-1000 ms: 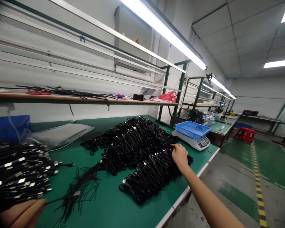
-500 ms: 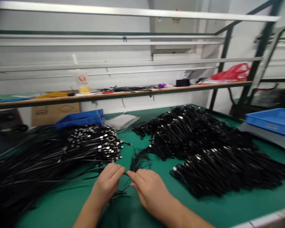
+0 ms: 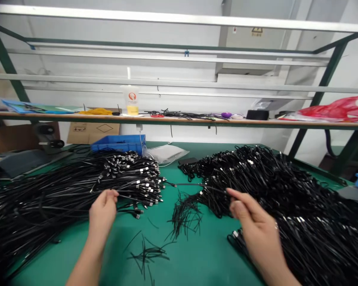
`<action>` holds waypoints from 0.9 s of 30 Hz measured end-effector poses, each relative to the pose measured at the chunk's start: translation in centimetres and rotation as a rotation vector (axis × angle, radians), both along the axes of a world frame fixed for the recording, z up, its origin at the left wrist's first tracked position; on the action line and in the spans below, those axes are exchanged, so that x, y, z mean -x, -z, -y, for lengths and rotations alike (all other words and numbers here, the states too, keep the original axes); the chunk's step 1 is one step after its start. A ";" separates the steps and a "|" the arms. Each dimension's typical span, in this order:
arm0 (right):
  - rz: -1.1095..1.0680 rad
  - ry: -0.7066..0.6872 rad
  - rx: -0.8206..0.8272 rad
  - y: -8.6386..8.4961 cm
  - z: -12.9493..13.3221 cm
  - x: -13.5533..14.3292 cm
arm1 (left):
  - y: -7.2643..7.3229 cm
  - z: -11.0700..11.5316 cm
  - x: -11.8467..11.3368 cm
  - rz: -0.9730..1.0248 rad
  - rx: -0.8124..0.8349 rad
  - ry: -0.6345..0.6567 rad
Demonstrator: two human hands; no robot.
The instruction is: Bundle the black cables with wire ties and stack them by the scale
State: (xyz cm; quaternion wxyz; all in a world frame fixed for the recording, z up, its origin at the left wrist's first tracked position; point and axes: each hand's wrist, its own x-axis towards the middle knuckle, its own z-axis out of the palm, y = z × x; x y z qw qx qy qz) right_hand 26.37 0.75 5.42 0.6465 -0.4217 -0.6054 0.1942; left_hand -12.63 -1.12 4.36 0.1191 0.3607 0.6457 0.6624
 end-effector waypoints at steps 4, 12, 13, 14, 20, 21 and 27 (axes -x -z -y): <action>-0.221 -0.414 0.327 3.7 -1.9 6.0 | 1.7 -1.7 -4.6 0.141 0.061 0.369; -0.390 -0.474 0.441 8.4 -1.5 8.9 | 4.9 -1.8 -11.8 0.196 0.193 0.763; -0.415 -0.474 0.444 8.3 -1.3 8.8 | 5.0 -1.7 -12.3 0.199 0.202 0.795; -0.422 -0.476 0.449 8.0 -1.0 8.7 | 5.1 -1.5 -12.7 0.203 0.209 0.824; -0.202 -0.515 0.471 7.5 0.5 9.6 | 5.3 -1.0 -14.5 0.249 0.168 0.883; -0.184 -0.531 0.468 7.5 0.7 9.8 | 5.3 -0.9 -14.6 0.254 0.160 0.878; -0.141 -0.568 0.465 7.5 1.1 10.1 | 5.2 -0.6 -15.0 0.289 0.181 0.835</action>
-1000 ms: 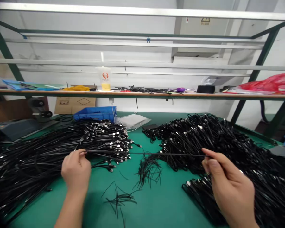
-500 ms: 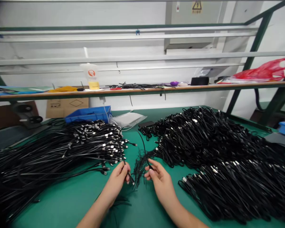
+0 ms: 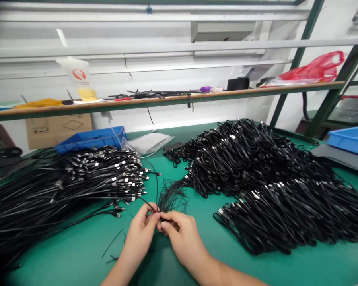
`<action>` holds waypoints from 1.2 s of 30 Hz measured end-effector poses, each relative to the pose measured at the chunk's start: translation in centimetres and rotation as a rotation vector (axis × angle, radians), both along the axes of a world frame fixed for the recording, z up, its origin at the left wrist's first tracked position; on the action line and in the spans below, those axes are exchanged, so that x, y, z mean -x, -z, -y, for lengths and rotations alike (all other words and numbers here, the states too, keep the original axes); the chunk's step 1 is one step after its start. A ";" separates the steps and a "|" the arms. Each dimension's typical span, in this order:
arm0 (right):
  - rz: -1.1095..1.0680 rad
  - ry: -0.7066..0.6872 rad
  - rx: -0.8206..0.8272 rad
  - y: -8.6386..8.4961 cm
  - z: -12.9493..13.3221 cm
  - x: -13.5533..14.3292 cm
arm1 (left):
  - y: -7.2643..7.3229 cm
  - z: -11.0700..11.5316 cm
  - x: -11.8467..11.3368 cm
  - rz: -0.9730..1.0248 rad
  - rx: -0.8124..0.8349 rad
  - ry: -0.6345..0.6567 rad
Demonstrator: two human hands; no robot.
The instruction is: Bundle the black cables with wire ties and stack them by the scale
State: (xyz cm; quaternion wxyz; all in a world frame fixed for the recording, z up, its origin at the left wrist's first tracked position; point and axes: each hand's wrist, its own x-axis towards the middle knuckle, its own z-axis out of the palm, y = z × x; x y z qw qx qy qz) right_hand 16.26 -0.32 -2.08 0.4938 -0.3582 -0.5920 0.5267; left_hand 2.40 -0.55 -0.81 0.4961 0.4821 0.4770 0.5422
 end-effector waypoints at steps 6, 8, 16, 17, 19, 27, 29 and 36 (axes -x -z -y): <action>0.115 0.035 -0.115 0.2 -0.1 0.0 | -0.4 0.1 -0.3 0.116 0.061 -0.023; 0.096 0.041 -0.103 0.3 -0.1 0.1 | -0.4 0.1 -0.3 0.128 0.069 -0.051; 0.182 0.087 -0.248 1.0 -0.1 0.1 | -0.2 0.3 -0.1 0.224 0.058 -0.083; 0.160 0.074 -0.230 1.0 -0.2 0.1 | -0.3 0.4 -0.2 0.246 0.064 -0.077; 0.136 0.060 -0.211 1.0 -0.3 0.0 | -0.5 0.5 -0.4 0.302 0.080 -0.065; 0.199 0.089 -0.304 0.3 -0.7 -0.6 | -2.0 -1.1 3.6 0.553 0.005 -0.254; 0.213 0.075 -0.306 0.1 -0.8 -1.0 | -2.6 -1.7 6.1 0.577 -0.031 -0.339; 0.033 0.118 -0.151 -0.4 -2.3 -2.7 | -2.8 -2.1 8.5 0.591 -0.033 -0.396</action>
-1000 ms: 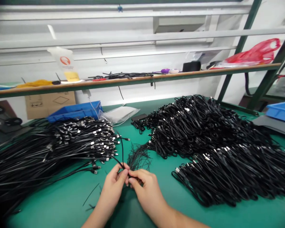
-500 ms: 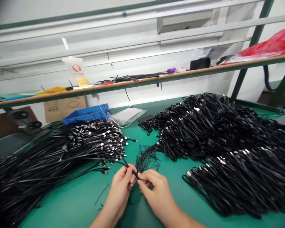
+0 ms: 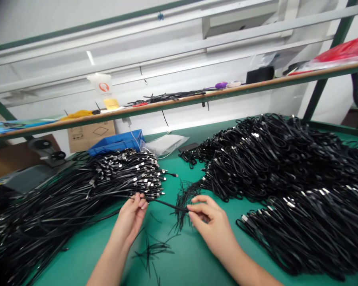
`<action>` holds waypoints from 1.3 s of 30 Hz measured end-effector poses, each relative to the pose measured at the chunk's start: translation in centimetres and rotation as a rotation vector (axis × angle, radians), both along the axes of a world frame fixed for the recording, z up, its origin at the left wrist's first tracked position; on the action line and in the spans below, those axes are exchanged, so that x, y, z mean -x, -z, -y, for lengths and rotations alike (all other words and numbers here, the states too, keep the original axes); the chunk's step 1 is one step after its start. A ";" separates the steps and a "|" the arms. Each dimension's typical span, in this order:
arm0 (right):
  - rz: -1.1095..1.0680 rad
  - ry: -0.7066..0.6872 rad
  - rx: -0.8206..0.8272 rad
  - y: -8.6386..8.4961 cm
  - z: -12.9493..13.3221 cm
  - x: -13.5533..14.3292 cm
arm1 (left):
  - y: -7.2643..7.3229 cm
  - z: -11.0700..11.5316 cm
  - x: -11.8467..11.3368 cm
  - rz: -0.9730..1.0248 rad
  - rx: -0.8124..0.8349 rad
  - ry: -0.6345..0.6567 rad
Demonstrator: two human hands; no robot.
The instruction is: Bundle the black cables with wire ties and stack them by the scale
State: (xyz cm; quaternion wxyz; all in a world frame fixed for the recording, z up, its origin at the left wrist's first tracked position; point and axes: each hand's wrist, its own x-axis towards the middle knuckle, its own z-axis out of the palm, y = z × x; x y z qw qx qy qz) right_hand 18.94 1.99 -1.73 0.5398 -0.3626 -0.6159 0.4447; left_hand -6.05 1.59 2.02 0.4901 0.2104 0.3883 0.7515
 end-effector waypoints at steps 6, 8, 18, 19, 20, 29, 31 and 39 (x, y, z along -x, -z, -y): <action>-0.568 0.094 0.368 -1.4 -1.5 -1.0 | 1.5 0.4 -3.7 -0.014 0.002 0.021; -0.750 0.044 0.483 -1.8 -1.5 -0.9 | 1.7 0.6 -4.9 -0.012 -0.001 0.040; -0.692 0.096 0.463 -0.9 -0.9 0.7 | 3.4 1.6 -9.2 -0.225 0.027 0.135; -0.622 0.115 0.418 -0.7 -0.9 0.6 | 3.6 1.6 -9.4 -0.257 0.031 0.165; -0.519 0.127 0.359 -0.5 -0.9 0.5 | 3.7 1.7 -9.6 -0.285 0.034 0.191; 0.107 0.064 -0.172 -0.6 0.8 0.8 | 2.8 2.8 -9.4 -0.434 -0.011 0.220; 0.086 0.088 -0.176 -0.7 1.1 0.9 | 2.6 3.0 -9.4 -0.439 -0.027 0.201; 0.129 0.059 -0.298 -0.8 1.3 0.8 | 2.3 3.3 -9.5 -0.433 -0.037 0.198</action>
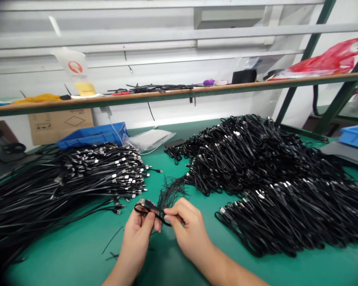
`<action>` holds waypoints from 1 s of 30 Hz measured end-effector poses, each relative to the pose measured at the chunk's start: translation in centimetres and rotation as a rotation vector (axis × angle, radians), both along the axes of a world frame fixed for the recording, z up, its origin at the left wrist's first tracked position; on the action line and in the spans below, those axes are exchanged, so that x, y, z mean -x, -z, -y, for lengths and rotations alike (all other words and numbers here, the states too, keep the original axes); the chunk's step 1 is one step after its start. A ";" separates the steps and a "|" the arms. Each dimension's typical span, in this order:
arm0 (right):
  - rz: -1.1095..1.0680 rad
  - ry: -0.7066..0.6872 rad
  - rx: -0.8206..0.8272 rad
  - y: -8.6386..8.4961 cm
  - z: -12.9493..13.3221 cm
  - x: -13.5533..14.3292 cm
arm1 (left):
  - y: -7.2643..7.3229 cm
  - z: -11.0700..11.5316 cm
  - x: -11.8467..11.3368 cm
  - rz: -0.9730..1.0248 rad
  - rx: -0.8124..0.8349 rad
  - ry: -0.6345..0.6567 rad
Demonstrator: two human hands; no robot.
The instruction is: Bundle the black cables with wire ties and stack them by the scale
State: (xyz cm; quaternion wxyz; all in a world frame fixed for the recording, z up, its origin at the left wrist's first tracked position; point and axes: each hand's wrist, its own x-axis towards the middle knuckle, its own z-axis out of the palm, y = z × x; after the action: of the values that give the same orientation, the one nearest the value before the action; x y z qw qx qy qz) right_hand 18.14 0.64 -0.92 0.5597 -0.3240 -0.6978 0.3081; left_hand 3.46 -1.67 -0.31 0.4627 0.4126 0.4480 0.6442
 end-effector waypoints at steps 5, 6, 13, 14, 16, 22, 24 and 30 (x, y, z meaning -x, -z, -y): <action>0.044 -0.031 0.025 0.1 0.0 -0.1 | 0.0 0.1 -0.1 -0.019 0.008 0.041; 0.055 -0.033 0.035 0.1 0.0 0.0 | -0.1 0.2 -0.2 -0.026 0.011 0.041; 0.022 -0.095 0.213 0.0 0.3 0.5 | -0.4 0.1 0.0 -0.086 -0.023 0.025; 0.023 -0.101 0.209 0.0 0.3 0.6 | -0.4 0.1 0.1 -0.092 -0.015 0.035; 0.043 -0.098 0.172 0.1 0.3 0.5 | -0.5 0.0 0.2 -0.095 0.000 0.043; 0.060 -0.102 0.138 0.2 0.0 0.2 | -0.6 0.0 0.3 -0.099 -0.018 0.116; 0.072 -0.116 0.185 0.0 -0.2 0.1 | -0.5 0.1 0.5 -0.110 -0.042 0.157; 0.002 -0.446 0.519 -0.6 -0.4 -0.1 | -0.2 0.0 1.6 0.009 -0.081 0.319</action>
State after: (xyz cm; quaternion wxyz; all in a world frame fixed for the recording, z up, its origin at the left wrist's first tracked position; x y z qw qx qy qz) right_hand 18.20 1.01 -0.34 0.3768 -0.2951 -0.6503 0.5899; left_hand 1.83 -1.71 -0.07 0.5442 0.4940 0.3481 0.5819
